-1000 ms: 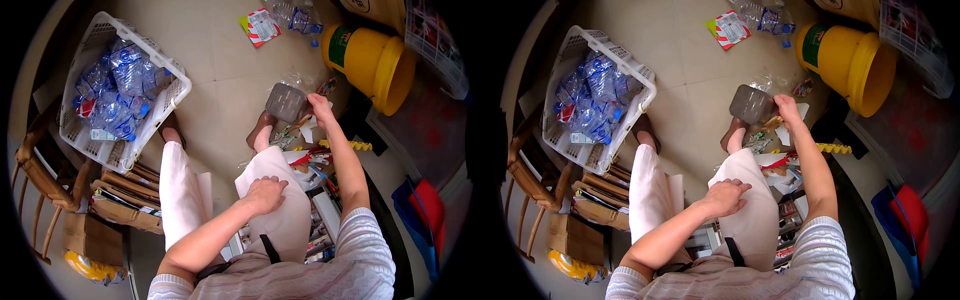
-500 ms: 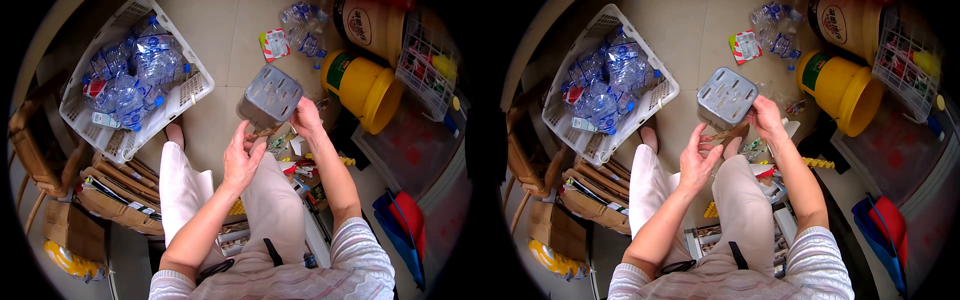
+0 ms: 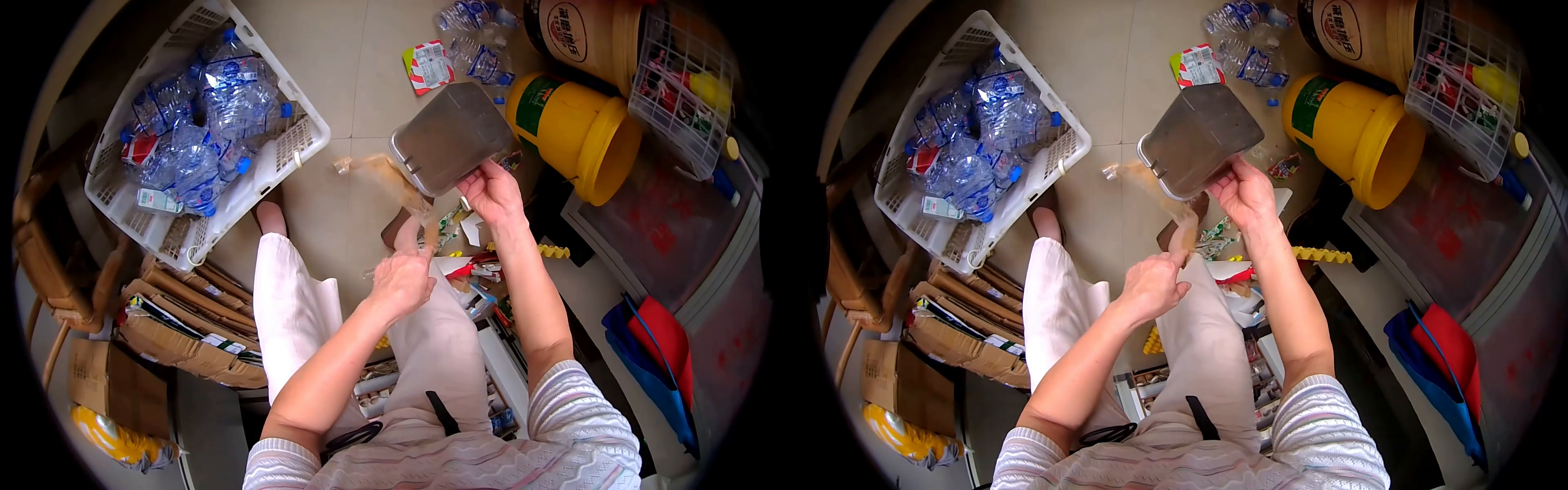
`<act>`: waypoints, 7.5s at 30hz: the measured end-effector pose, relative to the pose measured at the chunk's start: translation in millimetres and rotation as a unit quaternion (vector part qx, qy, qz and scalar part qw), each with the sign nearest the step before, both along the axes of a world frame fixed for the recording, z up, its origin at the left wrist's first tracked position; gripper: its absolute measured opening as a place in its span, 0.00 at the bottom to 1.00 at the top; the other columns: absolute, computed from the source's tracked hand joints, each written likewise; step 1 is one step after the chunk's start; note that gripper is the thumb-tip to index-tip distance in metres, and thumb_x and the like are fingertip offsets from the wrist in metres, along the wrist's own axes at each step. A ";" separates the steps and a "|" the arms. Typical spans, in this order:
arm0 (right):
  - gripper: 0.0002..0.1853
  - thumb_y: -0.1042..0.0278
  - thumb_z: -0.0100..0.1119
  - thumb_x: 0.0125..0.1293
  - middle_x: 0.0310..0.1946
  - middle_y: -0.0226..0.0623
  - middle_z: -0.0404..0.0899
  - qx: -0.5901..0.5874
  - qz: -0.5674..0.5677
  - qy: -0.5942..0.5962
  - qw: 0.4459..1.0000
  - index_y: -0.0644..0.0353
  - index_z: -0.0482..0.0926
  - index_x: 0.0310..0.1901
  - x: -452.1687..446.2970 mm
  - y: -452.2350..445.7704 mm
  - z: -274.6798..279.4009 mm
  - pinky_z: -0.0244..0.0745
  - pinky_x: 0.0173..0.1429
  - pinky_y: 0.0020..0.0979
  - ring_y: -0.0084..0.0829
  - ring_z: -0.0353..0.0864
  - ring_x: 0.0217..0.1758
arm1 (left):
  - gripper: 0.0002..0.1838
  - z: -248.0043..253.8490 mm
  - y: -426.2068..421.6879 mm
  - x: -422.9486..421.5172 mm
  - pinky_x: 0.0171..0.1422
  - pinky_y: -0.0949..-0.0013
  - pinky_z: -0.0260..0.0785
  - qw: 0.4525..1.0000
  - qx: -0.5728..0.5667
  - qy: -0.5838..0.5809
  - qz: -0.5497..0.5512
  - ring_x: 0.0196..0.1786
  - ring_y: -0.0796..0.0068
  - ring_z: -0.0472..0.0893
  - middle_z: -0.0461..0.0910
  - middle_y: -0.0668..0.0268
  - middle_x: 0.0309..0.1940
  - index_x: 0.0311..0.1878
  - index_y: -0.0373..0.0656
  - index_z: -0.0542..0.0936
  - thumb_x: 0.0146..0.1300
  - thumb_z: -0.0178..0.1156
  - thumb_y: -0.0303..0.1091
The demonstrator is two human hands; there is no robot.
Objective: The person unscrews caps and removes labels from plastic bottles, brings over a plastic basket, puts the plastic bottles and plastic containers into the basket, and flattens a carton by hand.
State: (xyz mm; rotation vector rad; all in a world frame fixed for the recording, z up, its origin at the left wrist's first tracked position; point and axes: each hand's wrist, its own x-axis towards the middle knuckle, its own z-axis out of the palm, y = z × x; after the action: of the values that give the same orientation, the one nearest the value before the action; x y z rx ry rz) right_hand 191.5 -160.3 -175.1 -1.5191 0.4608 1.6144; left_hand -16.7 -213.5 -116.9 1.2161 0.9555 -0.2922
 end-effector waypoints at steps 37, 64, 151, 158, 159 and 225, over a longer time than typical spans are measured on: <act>0.06 0.70 0.55 0.57 0.32 0.32 0.76 0.423 0.710 -0.417 0.378 0.56 0.74 0.37 -234.4 45.4 -64.2 0.60 0.57 0.47 0.32 0.75 0.46 | 0.13 6.4 16.9 -20.6 0.42 0.54 0.70 0.991 -0.045 -0.039 0.117 0.41 0.52 0.77 0.79 0.54 0.37 0.42 0.40 0.76 0.53 0.56 0.33; 0.17 0.64 0.52 0.64 0.37 0.37 0.81 0.025 0.646 -0.269 0.714 0.67 0.73 0.49 -157.9 79.6 17.9 0.70 0.45 0.24 0.24 0.78 0.42 | 0.14 4.4 55.5 -51.4 0.50 0.56 0.68 0.986 0.015 -0.135 0.095 0.46 0.53 0.76 0.78 0.52 0.34 0.41 0.38 0.78 0.52 0.56 0.35; 0.11 0.66 0.48 0.67 0.37 0.36 0.77 -0.064 0.240 0.314 0.916 0.61 0.72 0.48 -55.6 3.0 12.4 0.73 0.38 0.26 0.27 0.78 0.37 | 0.33 -71.9 132.0 -217.2 0.52 0.61 0.66 0.640 0.373 0.621 0.255 0.46 0.57 0.75 0.76 0.55 0.40 0.38 0.42 0.81 0.36 0.68 0.61; 0.11 0.66 0.49 0.67 0.37 0.36 0.77 -0.073 0.268 0.295 0.914 0.61 0.72 0.47 -68.2 -8.2 7.9 0.72 0.39 0.27 0.27 0.78 0.37 | 0.42 -103.1 52.2 -318.4 0.65 0.57 0.59 0.594 0.057 0.768 0.233 0.62 0.52 0.65 0.62 0.49 0.61 0.59 0.55 0.72 0.39 0.66 0.65; 0.11 0.66 0.49 0.67 0.37 0.36 0.77 -0.076 0.274 0.291 0.913 0.61 0.71 0.47 -70.0 -8.7 8.2 0.72 0.39 0.27 0.27 0.78 0.37 | 0.41 -114.8 46.3 -322.2 0.65 0.58 0.59 0.612 0.070 0.753 0.233 0.62 0.53 0.65 0.62 0.49 0.61 0.59 0.55 0.72 0.39 0.66 0.63; 0.20 0.71 0.47 0.67 0.51 0.50 0.74 0.167 0.273 0.260 0.911 0.69 0.65 0.59 -17.6 63.7 -6.3 0.71 0.58 0.32 0.40 0.74 0.56 | 0.10 -146.2 72.3 9.0 0.38 0.72 0.73 0.623 -0.504 -0.044 0.597 0.30 0.73 0.78 0.79 0.61 0.30 0.35 0.39 0.78 0.59 0.49 0.32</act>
State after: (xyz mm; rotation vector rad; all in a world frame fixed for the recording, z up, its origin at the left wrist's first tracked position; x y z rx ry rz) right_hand 173.9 -96.6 -181.4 -0.9866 0.0127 2.4135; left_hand -7.8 -141.2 -263.1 -0.5673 1.0620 0.3129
